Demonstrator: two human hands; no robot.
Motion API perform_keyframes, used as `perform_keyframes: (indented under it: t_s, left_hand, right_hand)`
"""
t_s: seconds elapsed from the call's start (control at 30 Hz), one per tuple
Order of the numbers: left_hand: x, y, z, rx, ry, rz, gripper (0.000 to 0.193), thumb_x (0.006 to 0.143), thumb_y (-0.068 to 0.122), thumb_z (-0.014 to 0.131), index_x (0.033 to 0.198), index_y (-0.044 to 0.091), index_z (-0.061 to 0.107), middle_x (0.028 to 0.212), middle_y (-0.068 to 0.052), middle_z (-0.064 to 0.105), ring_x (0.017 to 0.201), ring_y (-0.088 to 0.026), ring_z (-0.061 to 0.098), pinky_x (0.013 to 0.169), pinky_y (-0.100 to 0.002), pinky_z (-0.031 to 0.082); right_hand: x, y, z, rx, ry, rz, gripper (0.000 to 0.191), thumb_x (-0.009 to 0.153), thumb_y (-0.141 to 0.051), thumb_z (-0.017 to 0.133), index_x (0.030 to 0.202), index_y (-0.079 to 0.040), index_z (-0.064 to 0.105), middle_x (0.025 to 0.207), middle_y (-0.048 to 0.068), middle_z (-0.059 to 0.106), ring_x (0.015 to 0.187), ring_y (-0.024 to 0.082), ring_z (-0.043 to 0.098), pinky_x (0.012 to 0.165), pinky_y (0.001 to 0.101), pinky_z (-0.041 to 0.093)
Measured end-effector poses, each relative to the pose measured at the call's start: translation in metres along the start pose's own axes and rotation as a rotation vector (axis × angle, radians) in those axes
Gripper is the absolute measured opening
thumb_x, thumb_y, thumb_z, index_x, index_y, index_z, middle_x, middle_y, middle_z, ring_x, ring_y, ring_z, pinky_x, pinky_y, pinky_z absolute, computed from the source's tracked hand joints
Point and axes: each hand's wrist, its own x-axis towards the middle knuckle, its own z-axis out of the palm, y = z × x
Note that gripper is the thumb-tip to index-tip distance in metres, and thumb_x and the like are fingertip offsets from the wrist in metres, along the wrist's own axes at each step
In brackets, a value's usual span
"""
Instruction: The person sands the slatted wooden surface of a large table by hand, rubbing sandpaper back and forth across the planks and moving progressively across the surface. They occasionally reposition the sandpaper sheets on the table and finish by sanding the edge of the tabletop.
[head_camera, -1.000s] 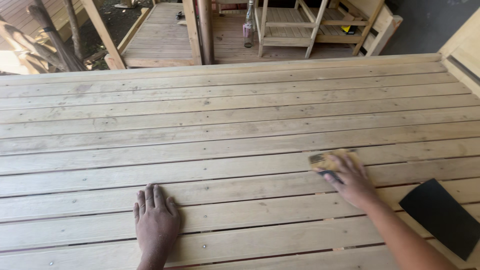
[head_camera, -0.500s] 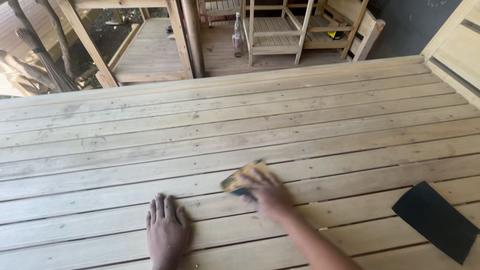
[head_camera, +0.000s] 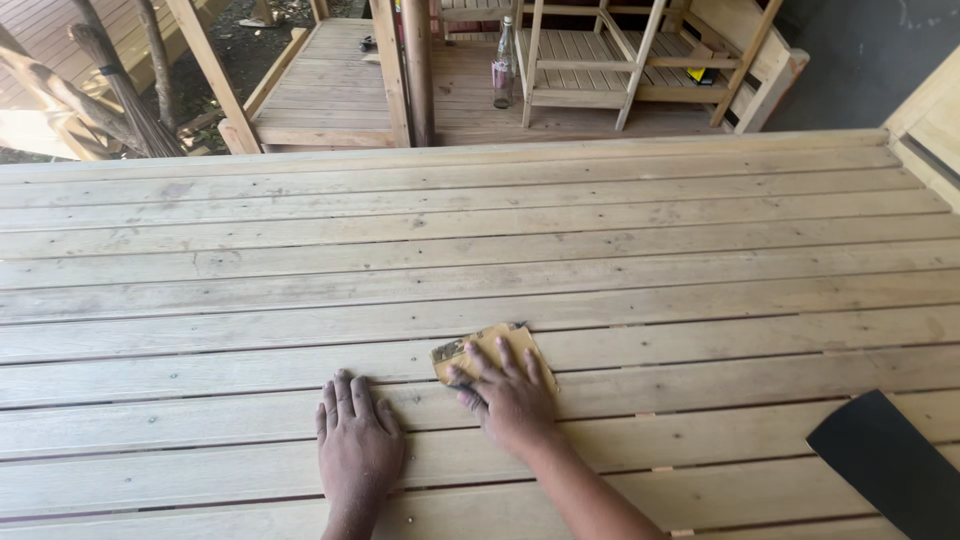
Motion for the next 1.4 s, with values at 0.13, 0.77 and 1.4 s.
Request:
perform_keyframes:
  t_s: [0.13,0.77,1.4]
  left_hand:
    - [0.0,-0.001,-0.001,-0.009,0.0,0.017,0.055,0.099,0.036,0.04,0.144,0.005,0.047,0.159,-0.019,0.038,0.151,-0.032,0.029,0.123,-0.045,0.022]
    - [0.002,-0.017,0.018,-0.192,0.11,0.091,0.06,0.095,0.024,0.043,0.149,-0.002,0.043,0.158,-0.018,0.042,0.152,-0.034,0.031,0.125,-0.045,0.022]
    - [-0.061,-0.015,-0.002,0.008,0.005,0.143,0.058,0.099,0.034,0.04,0.145,-0.001,0.043,0.158,-0.02,0.038,0.149,-0.035,0.031,0.122,-0.047,0.023]
  right_hand:
    - [-0.033,0.061,-0.015,-0.017,0.203,0.023,0.054,0.099,-0.06,0.037,0.147,-0.038,0.048,0.163,-0.01,0.036,0.151,0.025,0.031,0.122,0.048,0.021]
    - [0.007,-0.097,-0.013,0.098,-0.019,-0.128,0.048,0.102,-0.056,0.03,0.148,-0.053,0.041,0.169,-0.015,0.016,0.157,0.023,0.009,0.125,0.06,0.001]
    - [-0.04,-0.028,0.026,-0.014,0.225,0.03,0.049,0.104,-0.055,0.029,0.146,-0.039,0.048,0.162,0.004,0.037,0.149,0.039,0.027,0.12,0.0567,0.019]
